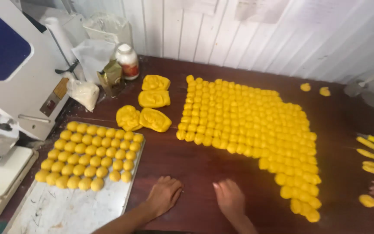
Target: Arranging small yellow dough balls into rows on a baking tray.
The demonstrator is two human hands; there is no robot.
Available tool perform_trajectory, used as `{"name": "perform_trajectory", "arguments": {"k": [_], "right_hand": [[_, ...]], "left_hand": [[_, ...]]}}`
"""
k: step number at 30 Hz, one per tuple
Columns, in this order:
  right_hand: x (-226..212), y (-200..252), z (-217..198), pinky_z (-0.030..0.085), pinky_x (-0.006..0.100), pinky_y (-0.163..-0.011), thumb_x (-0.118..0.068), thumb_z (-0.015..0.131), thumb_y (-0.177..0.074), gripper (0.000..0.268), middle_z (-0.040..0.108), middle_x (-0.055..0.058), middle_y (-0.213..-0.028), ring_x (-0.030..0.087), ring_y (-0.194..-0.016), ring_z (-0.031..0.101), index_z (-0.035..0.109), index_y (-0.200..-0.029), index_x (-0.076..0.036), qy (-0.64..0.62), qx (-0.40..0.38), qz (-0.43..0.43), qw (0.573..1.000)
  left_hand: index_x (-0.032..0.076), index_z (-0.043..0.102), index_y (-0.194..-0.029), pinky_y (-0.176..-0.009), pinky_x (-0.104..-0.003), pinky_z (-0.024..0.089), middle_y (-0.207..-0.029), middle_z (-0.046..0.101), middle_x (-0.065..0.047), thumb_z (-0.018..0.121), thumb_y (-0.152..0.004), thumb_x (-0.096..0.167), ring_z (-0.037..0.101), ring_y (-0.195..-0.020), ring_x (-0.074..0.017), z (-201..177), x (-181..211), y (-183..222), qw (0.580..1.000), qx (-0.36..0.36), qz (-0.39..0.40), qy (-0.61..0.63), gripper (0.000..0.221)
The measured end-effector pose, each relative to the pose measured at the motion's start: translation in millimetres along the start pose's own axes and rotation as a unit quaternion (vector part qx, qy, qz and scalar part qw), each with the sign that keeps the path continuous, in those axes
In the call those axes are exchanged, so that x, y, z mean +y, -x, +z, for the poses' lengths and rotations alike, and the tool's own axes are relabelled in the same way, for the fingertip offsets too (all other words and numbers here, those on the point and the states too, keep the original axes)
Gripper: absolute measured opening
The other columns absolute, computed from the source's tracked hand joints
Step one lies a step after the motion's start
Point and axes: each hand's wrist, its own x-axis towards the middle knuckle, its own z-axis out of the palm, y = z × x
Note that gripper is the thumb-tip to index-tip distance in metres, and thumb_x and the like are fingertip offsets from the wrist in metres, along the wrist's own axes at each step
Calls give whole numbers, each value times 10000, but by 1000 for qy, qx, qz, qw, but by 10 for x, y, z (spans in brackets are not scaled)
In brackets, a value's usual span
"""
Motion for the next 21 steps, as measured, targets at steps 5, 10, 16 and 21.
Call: {"name": "perform_trajectory", "arguments": {"k": [5,10,16,21], "right_hand": [[68,-403,205,448,497,-578,-208,708,-907,340,538,123,-650,358,-629,540,533,-630,-117,99,5,23,995],[73,-382,558,466,493,-632,-291,717,-1035,432,558,132,-731,362,-704,575,523,-707,-88,237,16,89,967],[-6,-67,84,478,462,-599,-334,677,-954,295,580,121,-785,340,-712,589,590,-802,-96,123,-5,28,992],[237,-204,141,446,450,-531,-361,724,-962,448,528,91,-662,299,-630,561,515,-665,-100,155,-35,77,984]], "left_hand": [[92,656,-1037,-829,-481,482,-982,657,-139,677,-821,243,613,-945,-343,-54,24,-430,994,-52,97,24,265],[75,638,-1125,-900,-477,486,-1055,696,-143,580,-979,233,642,-1007,-348,-40,316,-644,987,-146,68,-30,223],[72,631,-1118,-830,-457,506,-1018,686,-135,650,-869,178,650,-938,-337,-227,20,-83,987,11,159,24,271],[80,649,-1024,-727,-460,513,-906,677,-120,659,-927,176,644,-818,-329,-276,157,-256,997,-4,70,-23,137]]}}
